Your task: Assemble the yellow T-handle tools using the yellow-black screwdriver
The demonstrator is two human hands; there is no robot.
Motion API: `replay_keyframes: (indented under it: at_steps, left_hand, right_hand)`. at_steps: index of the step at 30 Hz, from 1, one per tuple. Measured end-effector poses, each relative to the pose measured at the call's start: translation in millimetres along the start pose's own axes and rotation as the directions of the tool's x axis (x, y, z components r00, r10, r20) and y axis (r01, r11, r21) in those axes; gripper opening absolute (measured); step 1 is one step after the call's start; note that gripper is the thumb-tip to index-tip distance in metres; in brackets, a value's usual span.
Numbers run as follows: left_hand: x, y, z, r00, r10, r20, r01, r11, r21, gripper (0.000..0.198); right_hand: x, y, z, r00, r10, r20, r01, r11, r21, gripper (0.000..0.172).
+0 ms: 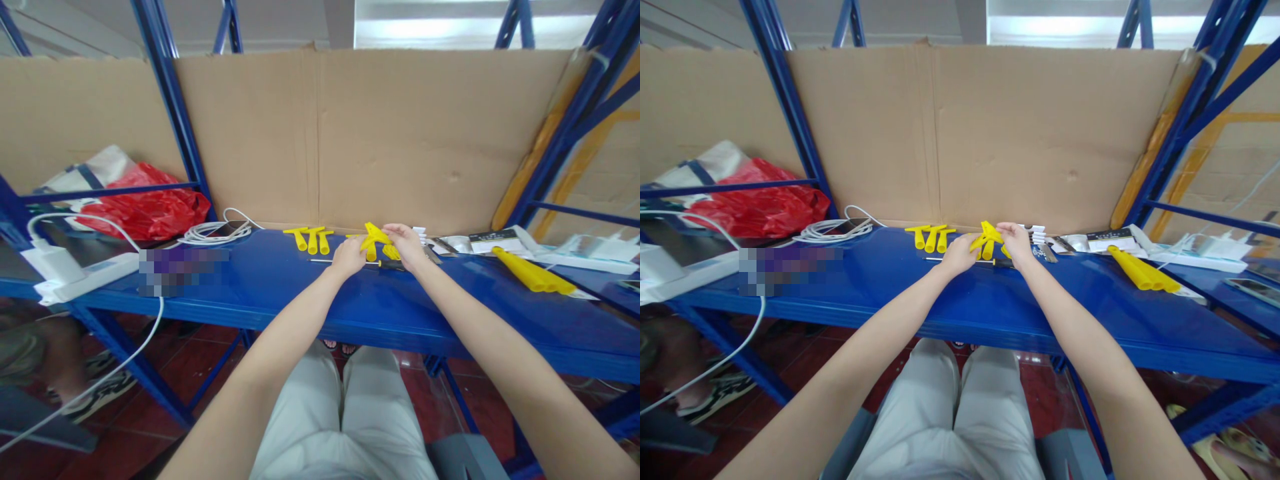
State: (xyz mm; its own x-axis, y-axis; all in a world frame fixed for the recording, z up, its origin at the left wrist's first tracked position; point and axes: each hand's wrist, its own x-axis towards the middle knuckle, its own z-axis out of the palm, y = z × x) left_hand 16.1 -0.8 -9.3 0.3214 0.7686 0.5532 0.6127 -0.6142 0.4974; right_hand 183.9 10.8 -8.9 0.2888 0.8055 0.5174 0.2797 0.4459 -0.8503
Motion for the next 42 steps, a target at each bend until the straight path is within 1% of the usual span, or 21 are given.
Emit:
replay_keyframes:
  at_steps: [2, 4, 7, 10, 14, 16, 18, 20, 22, 24, 25, 27, 29, 31, 33, 35, 38, 42]
  left_hand:
    - [-0.4, 0.8, 1.2, 1.0, 0.002, -0.008, -0.002, 1.0, -0.023, 0.045]
    - [-1.2, 1.8, 1.6, 1.0, 0.008, 0.005, -0.008, 1.0, 0.009, 0.044]
    - [-2.4, 2.2, 1.4, 0.999, 0.025, 0.035, -0.028, 0.996, 0.087, 0.047]
    - [-3.0, 0.9, 1.2, 0.998, 0.044, 0.041, -0.048, 0.993, 0.111, 0.049]
    - [-3.6, -1.5, 0.5, 0.998, 0.053, 0.043, -0.057, 0.993, 0.107, 0.047]
    - [-3.8, -2.2, -0.3, 0.997, 0.049, 0.053, -0.055, 0.992, 0.114, 0.043]
    - [-3.8, -2.3, -1.1, 0.997, 0.045, 0.07, -0.053, 0.99, 0.128, 0.04]
    - [-3.6, -1.7, -1.8, 0.995, 0.046, 0.087, -0.059, 0.987, 0.151, 0.039]
    - [-3.2, -0.7, -2.5, 0.993, 0.054, 0.106, -0.073, 0.98, 0.187, 0.038]
    - [-2.9, 0.2, -3.1, 0.99, 0.059, 0.129, -0.088, 0.969, 0.23, 0.038]
    - [-2.8, 0.5, -3.4, 0.988, 0.061, 0.141, -0.095, 0.963, 0.25, 0.038]
    - [-2.6, 0.7, -3.6, 0.985, 0.07, 0.16, -0.113, 0.954, 0.278, 0.038]
    - [-2.6, 0.5, -3.3, 0.982, 0.087, 0.169, -0.133, 0.95, 0.282, 0.038]
    - [-2.6, 0.4, -2.6, 0.978, 0.11, 0.179, -0.156, 0.951, 0.268, 0.037]
    - [-2.7, 0.6, -1.9, 0.973, 0.126, 0.194, -0.174, 0.952, 0.251, 0.037]
    - [-2.8, 1.2, -1.5, 0.968, 0.138, 0.21, -0.187, 0.953, 0.239, 0.037]
    - [-2.9, 2.3, -1.5, 0.961, 0.153, 0.23, -0.205, 0.953, 0.225, 0.036]
    - [-2.3, 2.5, -1.2, 0.956, 0.165, 0.243, -0.218, 0.953, 0.211, 0.036]
  right_hand:
    - [1.7, 0.3, -3.6, 0.999, 0.031, -0.045, -0.033, 0.999, -0.035, 0.015]
    - [1.9, -1.2, -7.0, 0.995, 0.095, -0.042, -0.097, 0.994, -0.05, 0.011]
    - [-0.8, -5.7, -9.3, 0.985, 0.173, 0.001, -0.173, 0.984, -0.049, 0.008]
    - [-5.1, -10.1, -8.4, 0.984, 0.171, 0.045, -0.168, 0.984, -0.052, 0.009]
    - [-9.6, -11.7, -7.4, 0.97, 0.193, 0.149, -0.179, 0.978, -0.104, 0.012]
    - [-9.0, -10.2, -9.0, 0.961, 0.179, 0.212, -0.149, 0.977, -0.15, 0.014]
    - [-5.3, -7.7, -13.4, 0.956, 0.116, 0.269, -0.059, 0.975, -0.213, 0.015]
    - [1.1, -4.9, -21.8, 0.958, 0.044, 0.285, 0.049, 0.949, -0.312, 0.019]
    - [8.9, -1.9, -35.1, 0.972, 0.008, 0.236, 0.107, 0.877, -0.469, 0.024]
    - [16.4, 1.8, -53.0, 0.988, -0.006, 0.154, 0.106, 0.755, -0.648, 0.028]
    - [19.6, 4.2, -63.0, 0.994, -0.019, 0.107, 0.09, 0.69, -0.718, 0.029]
    - [24.4, 9.8, -82.9, 1.0, -0.003, 0.019, 0.017, 0.59, -0.807, 0.032]
    - [26.7, 15.7, -99.6, 0.999, 0.031, -0.042, -0.052, 0.51, -0.858, 0.033]
    - [26.5, 20.1, -110.5, 0.99, 0.116, -0.082, -0.124, 0.416, -0.901, 0.028]
    - [24.0, 21.8, -115.8, 0.97, 0.211, -0.123, -0.19, 0.333, -0.923, 0.024]
    - [20.2, 20.9, -117.3, 0.945, 0.28, -0.171, -0.253, 0.287, -0.924, 0.024]
    - [14.8, 17.5, -116.7, 0.912, 0.339, -0.23, -0.326, 0.26, -0.909, 0.031]
    - [14.1, 20.0, -116.5, 0.894, 0.369, -0.256, -0.351, 0.22, -0.91, 0.046]
